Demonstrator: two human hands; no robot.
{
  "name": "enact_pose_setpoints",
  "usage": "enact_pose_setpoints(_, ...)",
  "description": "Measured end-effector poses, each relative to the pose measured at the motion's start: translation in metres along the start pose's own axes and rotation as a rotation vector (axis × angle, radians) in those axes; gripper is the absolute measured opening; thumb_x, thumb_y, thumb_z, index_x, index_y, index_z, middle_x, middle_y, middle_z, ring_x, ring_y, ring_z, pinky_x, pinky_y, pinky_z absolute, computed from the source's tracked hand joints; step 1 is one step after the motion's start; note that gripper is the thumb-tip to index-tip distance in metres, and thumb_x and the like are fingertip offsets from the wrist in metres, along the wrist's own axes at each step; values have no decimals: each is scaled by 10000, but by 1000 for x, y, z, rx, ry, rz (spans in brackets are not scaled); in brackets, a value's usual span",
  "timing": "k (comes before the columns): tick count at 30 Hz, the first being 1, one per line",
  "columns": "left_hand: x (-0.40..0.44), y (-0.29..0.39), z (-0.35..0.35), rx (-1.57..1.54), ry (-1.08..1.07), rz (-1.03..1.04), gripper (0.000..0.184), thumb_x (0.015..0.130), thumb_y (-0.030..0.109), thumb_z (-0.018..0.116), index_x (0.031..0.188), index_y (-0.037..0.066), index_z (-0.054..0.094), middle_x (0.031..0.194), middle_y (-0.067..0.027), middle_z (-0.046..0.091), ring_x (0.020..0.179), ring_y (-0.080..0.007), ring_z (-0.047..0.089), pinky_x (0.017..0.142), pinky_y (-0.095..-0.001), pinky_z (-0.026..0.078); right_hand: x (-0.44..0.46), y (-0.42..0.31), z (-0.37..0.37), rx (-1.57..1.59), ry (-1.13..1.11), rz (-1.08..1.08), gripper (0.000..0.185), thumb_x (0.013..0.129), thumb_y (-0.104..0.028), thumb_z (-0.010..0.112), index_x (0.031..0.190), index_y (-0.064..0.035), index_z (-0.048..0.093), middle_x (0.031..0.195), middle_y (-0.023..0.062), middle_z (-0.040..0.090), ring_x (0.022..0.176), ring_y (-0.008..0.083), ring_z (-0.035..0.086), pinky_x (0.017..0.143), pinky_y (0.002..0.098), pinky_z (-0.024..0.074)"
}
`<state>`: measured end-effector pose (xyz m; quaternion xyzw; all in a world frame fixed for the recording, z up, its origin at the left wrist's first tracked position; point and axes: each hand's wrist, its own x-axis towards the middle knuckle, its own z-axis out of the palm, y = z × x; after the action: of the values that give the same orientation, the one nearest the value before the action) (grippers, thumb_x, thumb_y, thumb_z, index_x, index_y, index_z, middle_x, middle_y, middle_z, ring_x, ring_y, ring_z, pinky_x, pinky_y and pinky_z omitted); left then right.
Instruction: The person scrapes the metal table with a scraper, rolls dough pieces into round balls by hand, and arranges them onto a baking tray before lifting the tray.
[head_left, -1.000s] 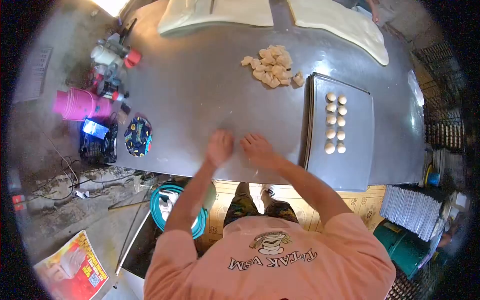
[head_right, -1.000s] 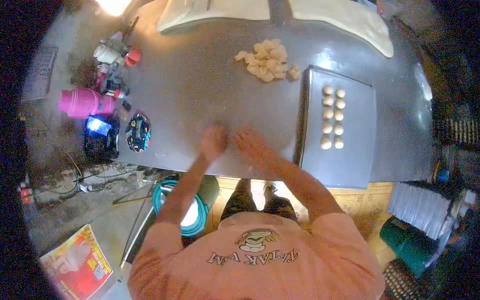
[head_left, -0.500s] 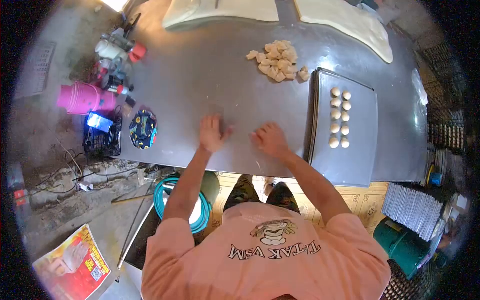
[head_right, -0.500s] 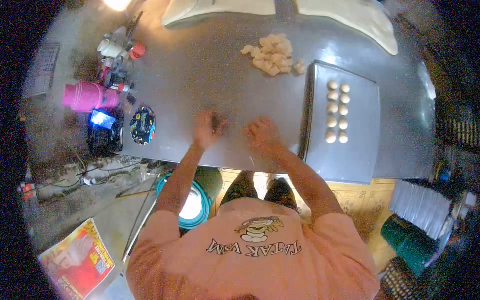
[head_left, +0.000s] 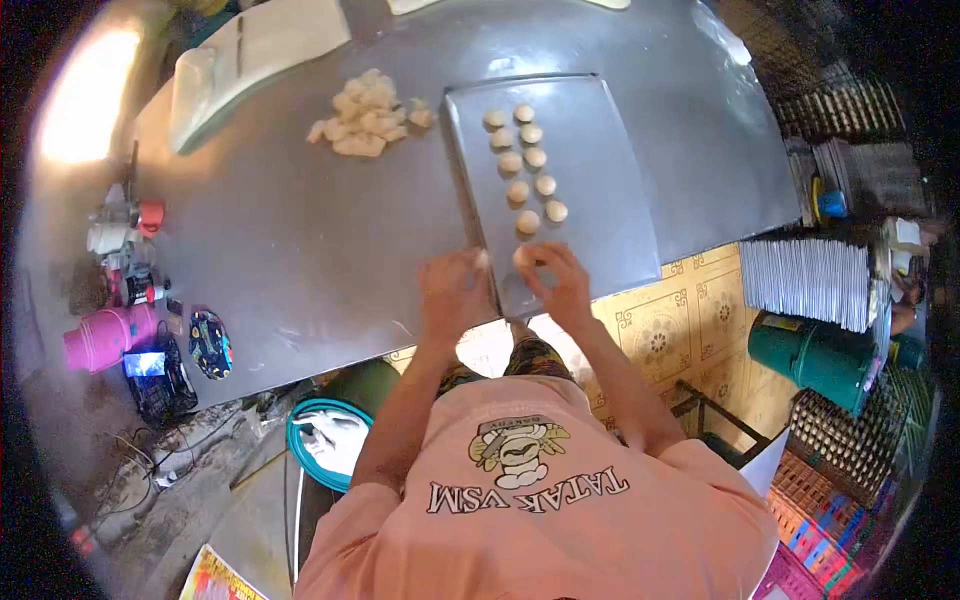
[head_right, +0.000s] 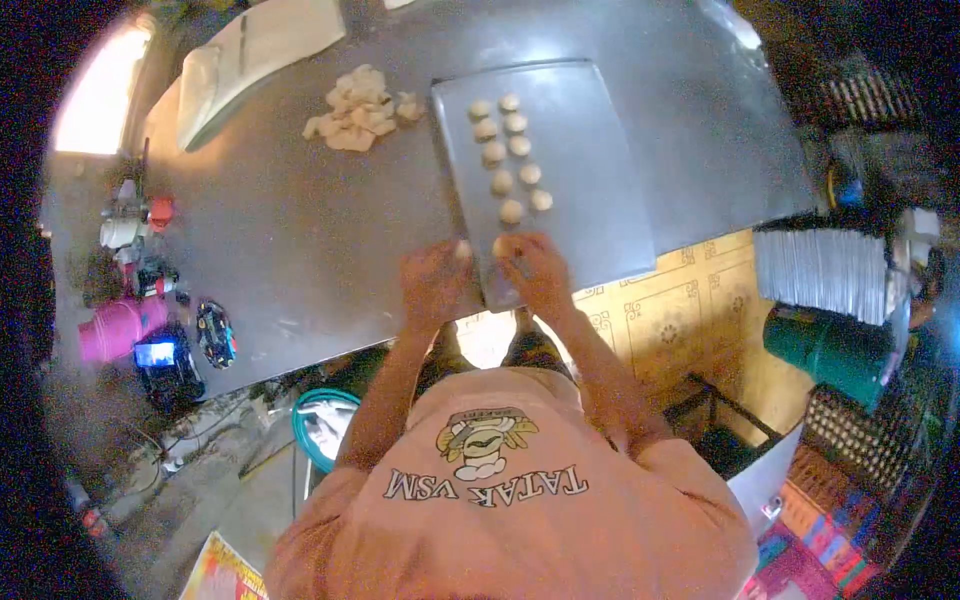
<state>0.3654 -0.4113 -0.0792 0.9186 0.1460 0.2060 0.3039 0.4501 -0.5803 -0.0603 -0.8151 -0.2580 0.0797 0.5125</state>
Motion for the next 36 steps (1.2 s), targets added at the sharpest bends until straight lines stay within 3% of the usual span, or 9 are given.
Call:
enact_pose_setpoints(4, 34, 76, 20, 81, 159, 130, 234, 723, 180, 719, 948, 141, 666, 793, -22, 611, 874, -208, 574, 784, -403, 393, 14, 21, -48, -103, 61, -54, 235, 789, -124, 697, 1011, -71, 640, 1077, 116, 598, 903, 297, 619, 788, 369, 519)
enact_pose_setpoints(8, 17, 64, 51, 193, 24, 114, 258, 701, 206, 729, 947, 155, 671, 822, -13, 608, 876, -212, 544, 797, -408, 366, 16, 64, -41, -142, -64, 13, 245, 796, -176, 697, 1008, -69, 638, 1088, 121, 596, 926, 294, 619, 775, 368, 518)
enact_pose_setpoints(13, 41, 81, 40, 204, 92, -45, 262, 705, 235, 734, 944, 151, 669, 880, -7, 609, 924, -226, 537, 820, -410, 358, 57, 51, -52, -105, 22, 2, 266, 780, -93, 706, 1021, -20, 622, 978, 119, 617, 782, 183, 628, 643, 290, 507)
enact_pose_setpoints(16, 48, 76, 40, 239, 132, -55, 267, 707, 258, 736, 937, 143, 666, 896, -10, 616, 936, -233, 540, 824, -409, 357, 71, 69, -35, 98, -129, 151, 267, 771, -128, 724, 990, -17, 619, 967, 115, 611, 759, 190, 615, 644, 303, 504)
enact_pose_setpoints(21, 30, 75, 40, 243, 142, -30, 258, 708, 275, 737, 918, 146, 662, 892, -19, 625, 937, -233, 545, 818, -409, 363, 60, 61, -50, -33, -69, 1, 258, 774, -162, 736, 954, -16, 622, 851, 111, 618, 687, 219, 608, 641, 315, 500)
enact_pose_setpoints(26, 20, 53, 45, 219, 84, -123, 240, 725, 271, 727, 914, 138, 659, 882, -45, 619, 908, -259, 553, 811, -428, 375, 40, 57, -56, -174, 14, -274, 200, 796, -157, 719, 930, -34, 637, 782, 108, 617, 702, 220, 611, 633, 315, 490)
enact_pose_setpoints(28, 47, 35, 37, 201, 217, -212, 209, 759, 249, 705, 899, 97, 672, 895, -98, 629, 879, -304, 568, 774, -435, 411, 35, 46, -65, -7, -84, 162, 148, 811, -115, 692, 929, -40, 644, 824, 110, 613, 739, 229, 605, 644, 323, 485)
enact_pose_setpoints(33, 168, -36, 26, -38, 337, -518, 296, 842, 306, 619, 964, 38, 652, 937, -155, 621, 946, -331, 563, 816, -451, 434, 42, 40, -71, -156, 70, -125, 99, 823, -41, 656, 920, -27, 642, 806, 110, 608, 711, 212, 601, 637, 308, 482)
enact_pose_setpoints(36, 218, -90, 47, 73, 96, -573, 336, 836, 300, 623, 986, 0, 638, 937, -174, 623, 922, -335, 573, 777, -430, 453, 36, 21, -70, -160, 119, -137, 117, 814, -11, 650, 930, -22, 639, 784, 104, 602, 694, 197, 598, 637, 295, 479)
